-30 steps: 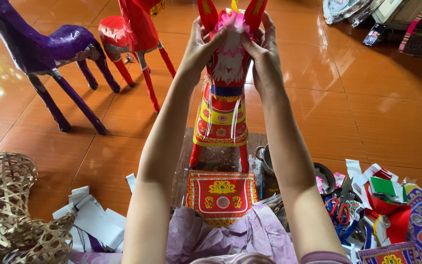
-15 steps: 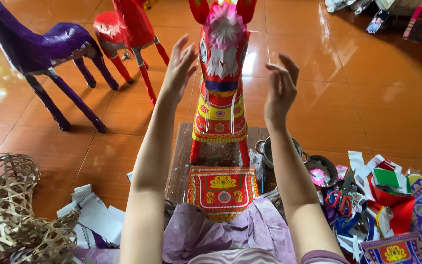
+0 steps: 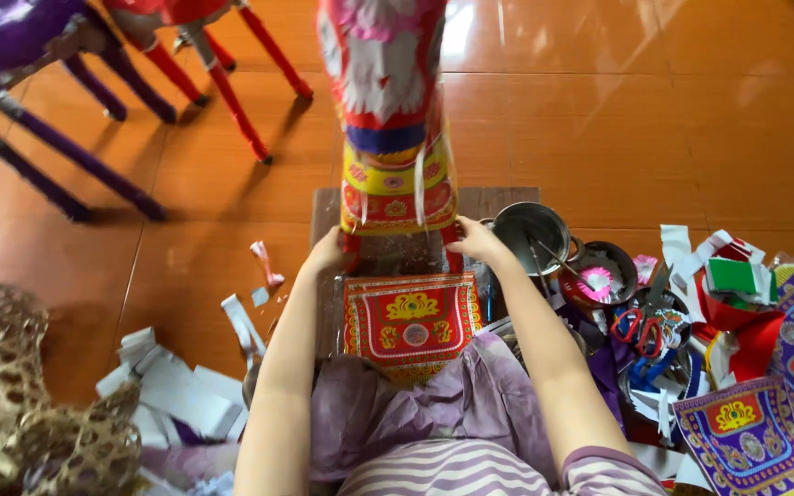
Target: Decorating and assembling traditional paper horse models using glue and scissors
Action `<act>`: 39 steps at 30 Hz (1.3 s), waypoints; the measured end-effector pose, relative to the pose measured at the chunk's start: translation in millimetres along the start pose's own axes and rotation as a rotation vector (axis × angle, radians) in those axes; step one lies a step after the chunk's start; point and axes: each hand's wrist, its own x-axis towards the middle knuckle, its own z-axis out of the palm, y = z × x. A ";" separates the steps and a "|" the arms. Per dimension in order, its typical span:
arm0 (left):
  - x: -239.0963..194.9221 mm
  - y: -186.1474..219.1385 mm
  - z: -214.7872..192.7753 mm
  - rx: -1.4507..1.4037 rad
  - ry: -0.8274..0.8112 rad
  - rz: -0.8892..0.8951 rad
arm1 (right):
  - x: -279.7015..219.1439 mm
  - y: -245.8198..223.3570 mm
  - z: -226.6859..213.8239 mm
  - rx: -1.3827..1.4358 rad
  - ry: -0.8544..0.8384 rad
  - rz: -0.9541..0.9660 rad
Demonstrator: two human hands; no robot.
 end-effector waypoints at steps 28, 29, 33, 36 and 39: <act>-67.6 198.3 6.5 -0.305 0.598 0.509 | -22.8 -66.8 -56.6 0.131 0.513 -0.372; -75.8 210.7 18.3 -0.315 0.534 0.616 | -29.2 -68.9 -63.3 0.091 0.588 -0.363; -133.0 296.0 35.8 -0.079 0.569 1.023 | -54.8 -64.6 -76.2 0.054 0.744 -0.208; -147.1 355.2 35.9 0.188 0.750 1.306 | -53.1 -38.8 -70.4 -0.051 0.803 -0.190; -133.1 383.0 43.0 0.458 0.857 1.287 | -116.1 -81.4 -76.6 -0.052 0.852 -0.234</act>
